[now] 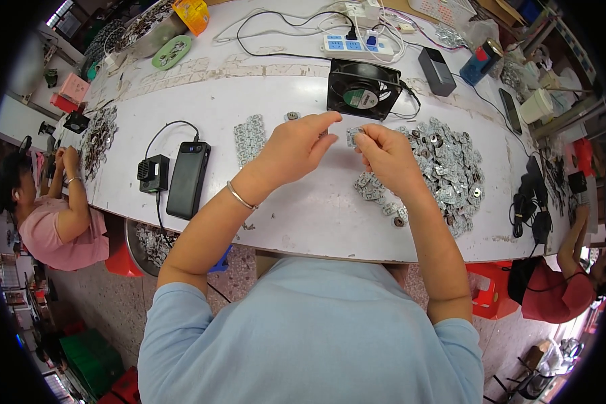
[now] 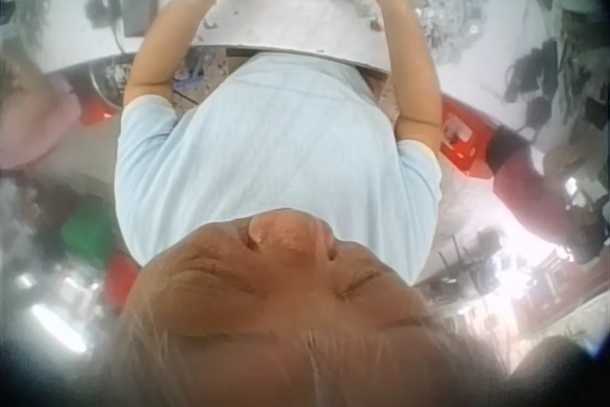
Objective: Manually assemble small electronic or metal components onto a plastic strip on a workshop desk.
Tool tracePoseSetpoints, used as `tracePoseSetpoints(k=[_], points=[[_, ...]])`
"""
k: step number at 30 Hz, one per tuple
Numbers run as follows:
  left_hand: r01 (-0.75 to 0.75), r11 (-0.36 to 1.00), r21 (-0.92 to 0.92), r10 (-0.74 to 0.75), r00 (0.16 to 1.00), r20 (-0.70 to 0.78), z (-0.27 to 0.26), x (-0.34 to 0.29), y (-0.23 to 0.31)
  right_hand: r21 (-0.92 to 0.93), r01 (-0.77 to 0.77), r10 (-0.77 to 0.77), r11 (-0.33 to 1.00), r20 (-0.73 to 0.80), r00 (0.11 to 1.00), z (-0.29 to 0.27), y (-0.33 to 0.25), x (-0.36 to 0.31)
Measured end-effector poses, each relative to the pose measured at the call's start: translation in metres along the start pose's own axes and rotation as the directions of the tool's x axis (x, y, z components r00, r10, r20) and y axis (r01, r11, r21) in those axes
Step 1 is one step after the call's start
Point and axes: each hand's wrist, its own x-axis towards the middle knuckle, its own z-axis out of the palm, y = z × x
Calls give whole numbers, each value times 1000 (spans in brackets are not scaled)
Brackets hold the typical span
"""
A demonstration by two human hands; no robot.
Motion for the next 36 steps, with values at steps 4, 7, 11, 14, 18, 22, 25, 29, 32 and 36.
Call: tracePoseSetpoints(k=[4,7,11,14,18,22,25,29,32,36], points=[[-187,965,185,193,981,-15,4,-2,-12,-178,83,-83,980,7,997,2,-5,2],[-205,955,216,217,976,-32,4,-1,-13,-202,93,-92,975,11,996,3,-4,5],[-232,933,274,248,969,-22,5,0,-16,-207,110,-105,972,33,994,4,-4,5],[-243,930,277,255,967,-7,5,-1,-16,-132,121,-124,984,-13,992,7,-5,6],[-257,919,299,263,965,20,4,0,-21,-142,83,-85,986,-6,996,8,-7,7],[-244,919,310,248,968,28,5,1,-27,-159,86,-89,984,-10,996,10,-10,9],[-270,896,352,298,954,-27,6,8,-38,-309,178,-184,934,8,983,11,-9,20],[-144,960,242,183,972,-149,5,13,-42,-281,201,-230,938,-73,971,15,-8,38],[-95,979,180,128,976,-177,4,12,-35,-256,178,-208,950,-92,974,14,-8,41],[-69,985,157,98,977,-189,8,8,-27,-125,138,-149,983,-89,985,16,-4,43]])
